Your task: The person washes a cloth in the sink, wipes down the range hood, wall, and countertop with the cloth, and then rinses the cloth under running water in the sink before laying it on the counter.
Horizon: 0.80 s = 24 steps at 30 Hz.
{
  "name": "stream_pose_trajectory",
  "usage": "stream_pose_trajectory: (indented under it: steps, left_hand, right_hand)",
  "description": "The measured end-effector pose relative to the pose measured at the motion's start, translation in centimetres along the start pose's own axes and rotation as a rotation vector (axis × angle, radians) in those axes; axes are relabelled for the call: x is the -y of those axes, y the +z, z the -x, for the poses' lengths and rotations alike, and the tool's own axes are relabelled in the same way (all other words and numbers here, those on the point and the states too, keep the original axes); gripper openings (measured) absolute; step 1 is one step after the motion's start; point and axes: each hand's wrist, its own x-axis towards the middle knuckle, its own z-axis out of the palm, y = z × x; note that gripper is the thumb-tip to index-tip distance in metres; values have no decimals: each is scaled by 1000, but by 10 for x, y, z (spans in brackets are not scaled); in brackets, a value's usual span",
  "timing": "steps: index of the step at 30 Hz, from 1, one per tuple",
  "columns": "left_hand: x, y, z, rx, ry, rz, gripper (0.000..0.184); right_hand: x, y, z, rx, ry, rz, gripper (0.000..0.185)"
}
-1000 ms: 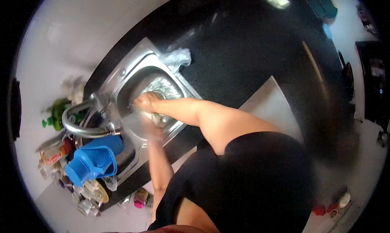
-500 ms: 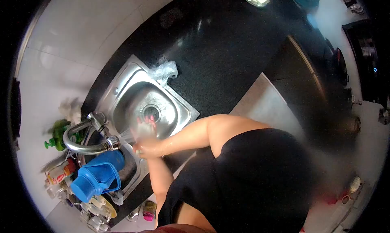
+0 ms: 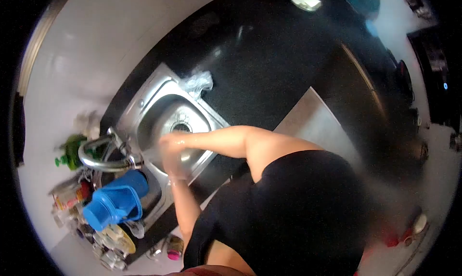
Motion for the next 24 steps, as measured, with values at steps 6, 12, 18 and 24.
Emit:
stream_pose_trajectory:
  steps: [6, 12, 18, 24]
  left_hand:
    - [6, -45, -19, -206, 228, -169, 21]
    - [-39, -35, -4, -63, -99, 432, 39]
    - [-77, 7, 28, -60, -115, 245, 36]
    - [-62, 20, 38, 182, 163, -334, 72]
  right_hand:
    - [-11, -44, -3, -300, -153, 1, 42]
    - [-26, -70, 6, 248, 399, 192, 54]
    - [-75, 2, 20, -467, 529, 16, 40]
    - [0, 7, 31, -5, 794, -1253, 61]
